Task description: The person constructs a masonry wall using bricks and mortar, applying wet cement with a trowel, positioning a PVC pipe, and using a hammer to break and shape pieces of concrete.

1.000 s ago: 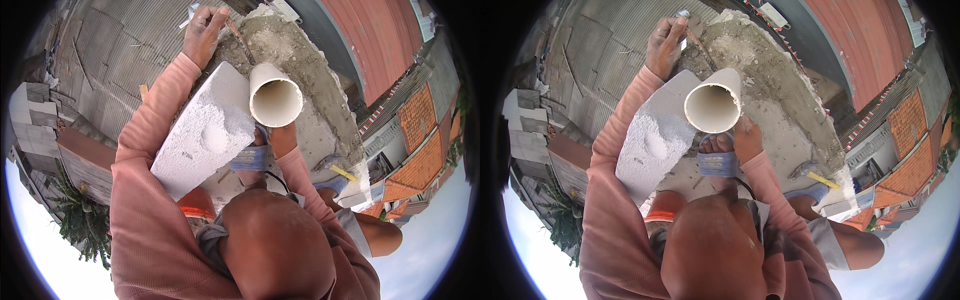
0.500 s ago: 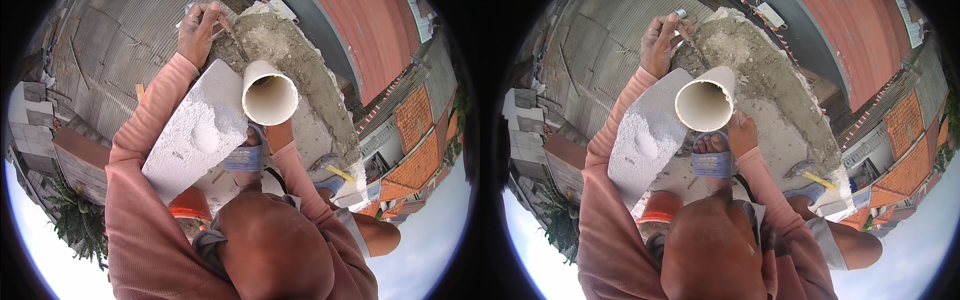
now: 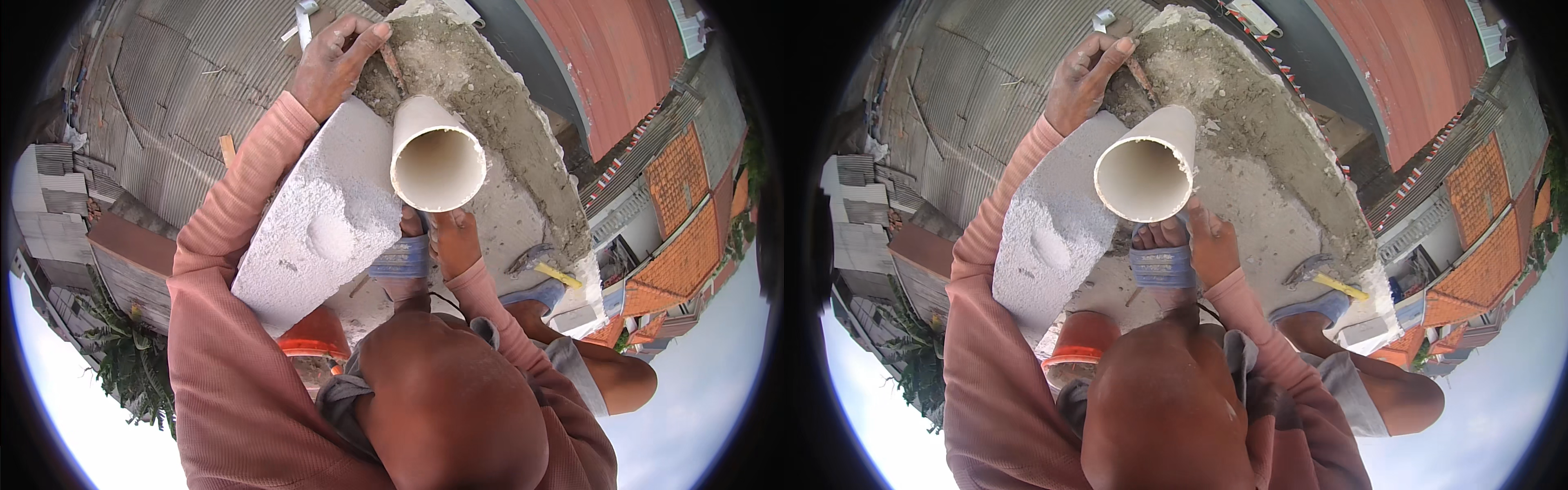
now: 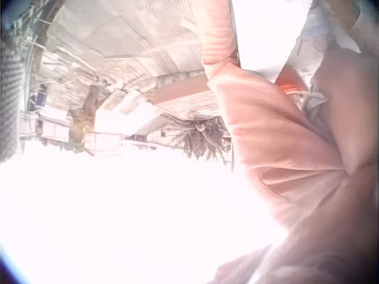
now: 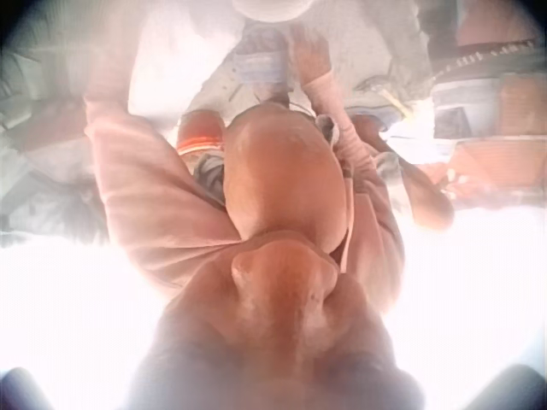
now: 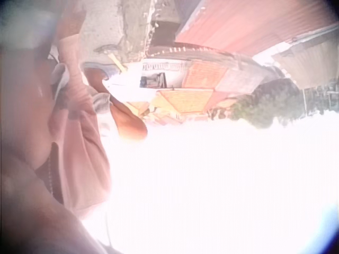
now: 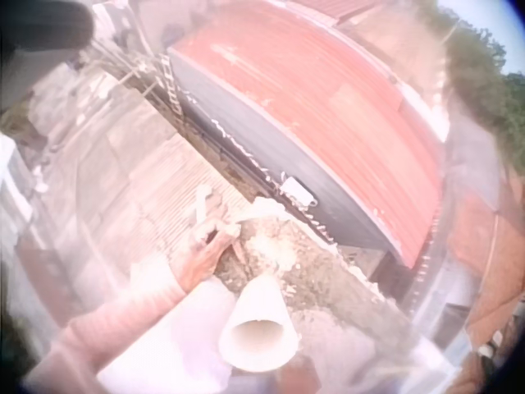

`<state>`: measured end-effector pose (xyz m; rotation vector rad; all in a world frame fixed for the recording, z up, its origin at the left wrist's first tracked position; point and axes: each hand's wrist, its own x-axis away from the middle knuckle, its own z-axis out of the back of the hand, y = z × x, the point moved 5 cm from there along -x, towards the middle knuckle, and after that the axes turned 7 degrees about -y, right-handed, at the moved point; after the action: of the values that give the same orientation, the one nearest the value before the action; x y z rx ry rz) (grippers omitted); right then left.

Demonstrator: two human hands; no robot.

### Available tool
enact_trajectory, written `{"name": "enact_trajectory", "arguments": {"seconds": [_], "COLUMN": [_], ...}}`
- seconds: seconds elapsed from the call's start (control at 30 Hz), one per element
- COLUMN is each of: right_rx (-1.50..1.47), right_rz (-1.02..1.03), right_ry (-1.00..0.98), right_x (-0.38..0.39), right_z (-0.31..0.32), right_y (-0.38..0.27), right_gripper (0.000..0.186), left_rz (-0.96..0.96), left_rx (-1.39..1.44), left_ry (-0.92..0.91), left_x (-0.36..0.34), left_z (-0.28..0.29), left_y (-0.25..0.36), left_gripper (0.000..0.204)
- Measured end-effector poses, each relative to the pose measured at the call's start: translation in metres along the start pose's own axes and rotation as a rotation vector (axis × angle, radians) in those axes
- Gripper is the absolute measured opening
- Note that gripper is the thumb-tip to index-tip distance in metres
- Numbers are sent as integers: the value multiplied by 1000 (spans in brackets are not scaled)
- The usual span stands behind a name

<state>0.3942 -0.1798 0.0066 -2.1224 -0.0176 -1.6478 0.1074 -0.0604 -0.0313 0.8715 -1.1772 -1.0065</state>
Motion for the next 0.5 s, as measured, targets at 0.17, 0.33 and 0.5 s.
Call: {"name": "enact_trajectory", "arguments": {"seconds": [0.17, 0.33, 0.5], "right_rx": [67, 142, 49], "right_rz": [232, 230, 219], "right_ry": [83, 68, 170], "right_x": [-14, 0, -24], "right_z": [5, 2, 1], "right_y": [-2, -6, -5], "right_gripper": [22, 36, 32], "left_rz": [-171, -62, 14], "left_rx": [-122, -26, 39], "left_ry": [69, 52, 27], "left_x": [-11, -4, -10], "left_z": [6, 6, 4], "left_y": [23, 2, -5], "left_gripper": [36, 33, 33]}}
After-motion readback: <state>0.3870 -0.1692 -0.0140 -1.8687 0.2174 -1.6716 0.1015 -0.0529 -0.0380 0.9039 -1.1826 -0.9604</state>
